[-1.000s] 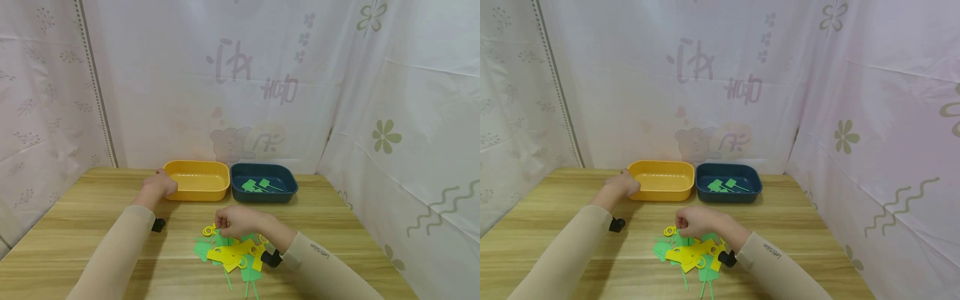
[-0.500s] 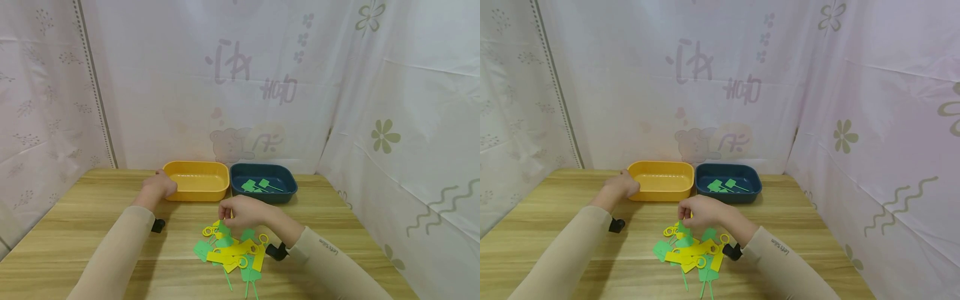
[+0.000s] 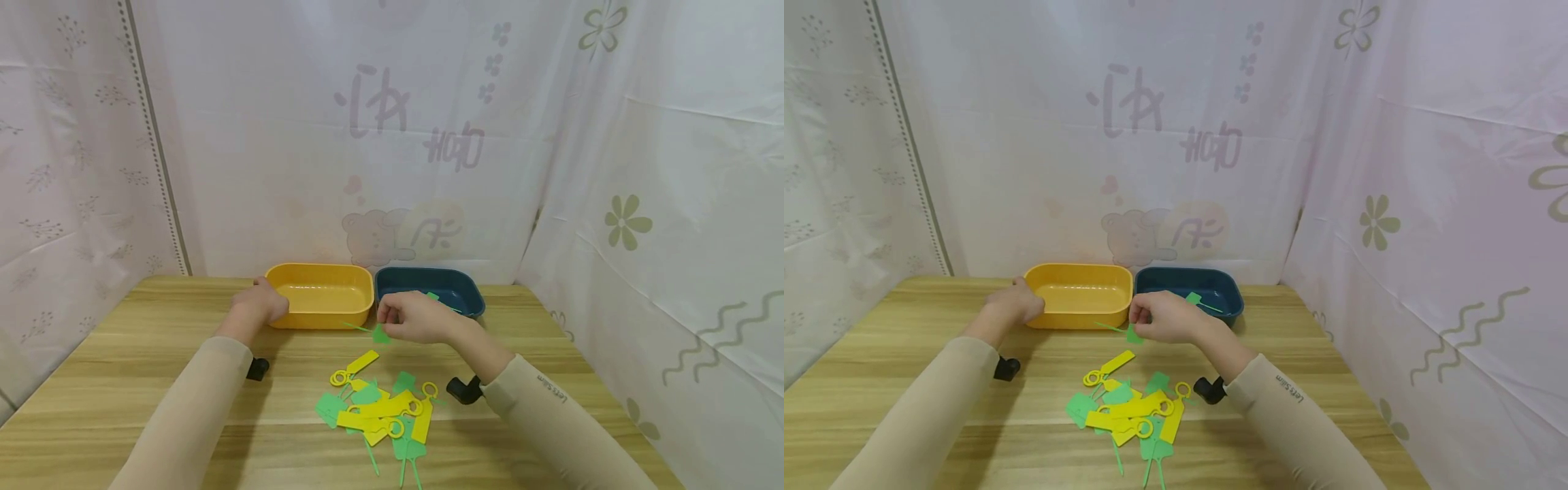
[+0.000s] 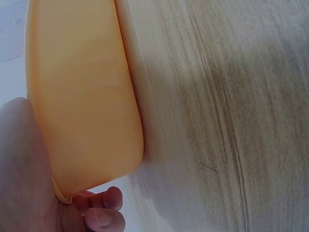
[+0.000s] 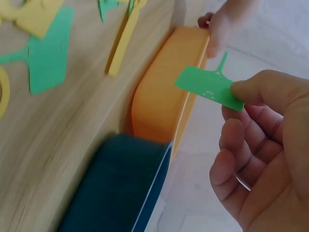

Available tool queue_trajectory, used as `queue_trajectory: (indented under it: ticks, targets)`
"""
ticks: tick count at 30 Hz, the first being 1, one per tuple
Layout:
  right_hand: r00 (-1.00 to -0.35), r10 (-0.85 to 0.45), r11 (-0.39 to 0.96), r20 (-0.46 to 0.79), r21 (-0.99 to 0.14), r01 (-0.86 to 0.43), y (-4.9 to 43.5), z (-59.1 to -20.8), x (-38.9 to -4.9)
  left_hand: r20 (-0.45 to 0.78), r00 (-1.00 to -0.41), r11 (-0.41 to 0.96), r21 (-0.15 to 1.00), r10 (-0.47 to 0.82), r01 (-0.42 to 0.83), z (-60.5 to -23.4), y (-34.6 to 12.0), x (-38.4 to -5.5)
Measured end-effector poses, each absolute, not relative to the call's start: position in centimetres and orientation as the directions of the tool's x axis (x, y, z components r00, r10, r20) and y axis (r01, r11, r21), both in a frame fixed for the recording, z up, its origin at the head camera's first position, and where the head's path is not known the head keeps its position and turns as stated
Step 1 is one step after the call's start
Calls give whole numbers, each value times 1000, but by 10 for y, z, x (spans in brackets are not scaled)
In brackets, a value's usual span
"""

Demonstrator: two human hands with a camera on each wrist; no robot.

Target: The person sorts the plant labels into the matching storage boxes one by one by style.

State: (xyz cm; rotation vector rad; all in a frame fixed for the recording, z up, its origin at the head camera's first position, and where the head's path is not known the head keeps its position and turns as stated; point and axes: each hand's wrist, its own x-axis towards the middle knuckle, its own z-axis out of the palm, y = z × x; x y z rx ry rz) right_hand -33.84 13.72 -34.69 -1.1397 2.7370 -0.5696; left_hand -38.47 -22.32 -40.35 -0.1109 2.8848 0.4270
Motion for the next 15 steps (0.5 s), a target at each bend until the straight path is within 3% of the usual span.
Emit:
queue_trajectory:
  ticks: [15]
  targets:
    - [-848, -516, 770, 121, -368, -521, 173, -345, -367, -237, -971, 953, 286, -35, -104, -403, -224, -385]
